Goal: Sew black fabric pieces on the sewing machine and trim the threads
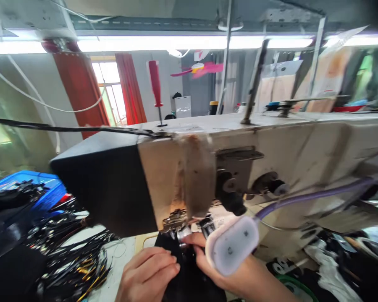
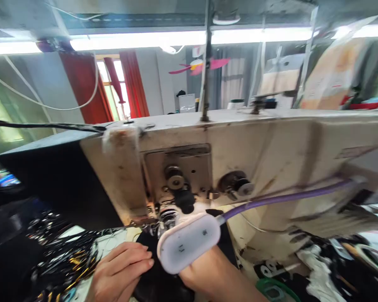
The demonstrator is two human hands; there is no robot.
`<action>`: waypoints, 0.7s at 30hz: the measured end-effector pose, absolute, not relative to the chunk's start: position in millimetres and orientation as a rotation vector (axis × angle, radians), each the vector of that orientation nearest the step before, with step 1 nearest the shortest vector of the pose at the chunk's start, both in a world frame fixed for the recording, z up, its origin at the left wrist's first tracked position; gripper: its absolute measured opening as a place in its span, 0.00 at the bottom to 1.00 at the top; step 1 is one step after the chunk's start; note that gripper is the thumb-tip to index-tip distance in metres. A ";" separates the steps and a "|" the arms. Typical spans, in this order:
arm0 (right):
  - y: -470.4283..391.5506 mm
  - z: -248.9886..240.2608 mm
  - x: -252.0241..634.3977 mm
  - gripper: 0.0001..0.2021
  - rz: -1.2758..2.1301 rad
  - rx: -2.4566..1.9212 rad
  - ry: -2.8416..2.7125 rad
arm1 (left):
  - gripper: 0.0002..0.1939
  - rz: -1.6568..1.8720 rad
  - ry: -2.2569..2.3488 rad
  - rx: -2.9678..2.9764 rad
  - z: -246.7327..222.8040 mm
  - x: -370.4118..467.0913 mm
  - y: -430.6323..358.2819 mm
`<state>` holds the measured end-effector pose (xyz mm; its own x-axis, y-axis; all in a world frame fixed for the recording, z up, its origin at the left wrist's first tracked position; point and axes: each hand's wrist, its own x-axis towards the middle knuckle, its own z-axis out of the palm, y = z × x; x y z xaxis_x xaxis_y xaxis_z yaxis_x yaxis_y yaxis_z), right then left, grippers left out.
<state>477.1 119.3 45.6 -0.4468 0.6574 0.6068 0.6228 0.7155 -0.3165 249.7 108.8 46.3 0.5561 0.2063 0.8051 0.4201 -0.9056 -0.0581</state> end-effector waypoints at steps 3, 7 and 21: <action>120.1 37.5 479.0 0.13 0.091 -0.925 -2.177 | 0.07 -1.525 -0.705 -2.642 34.1 242.5 103.6; 123.5 43.3 473.0 0.07 0.272 -0.951 -2.264 | 0.18 -1.519 -2.001 -2.328 9.0 182.5 131.4; 126.9 34.5 468.4 0.05 0.386 -0.961 -2.267 | 0.14 -1.205 -2.393 -2.447 -1.6 135.0 231.9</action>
<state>468.4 126.9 34.5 -0.5294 0.7239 0.4423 0.5366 0.6896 -0.4864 135.0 231.9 -1.6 -0.0272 0.9932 0.1134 0.6825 -0.0644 0.7281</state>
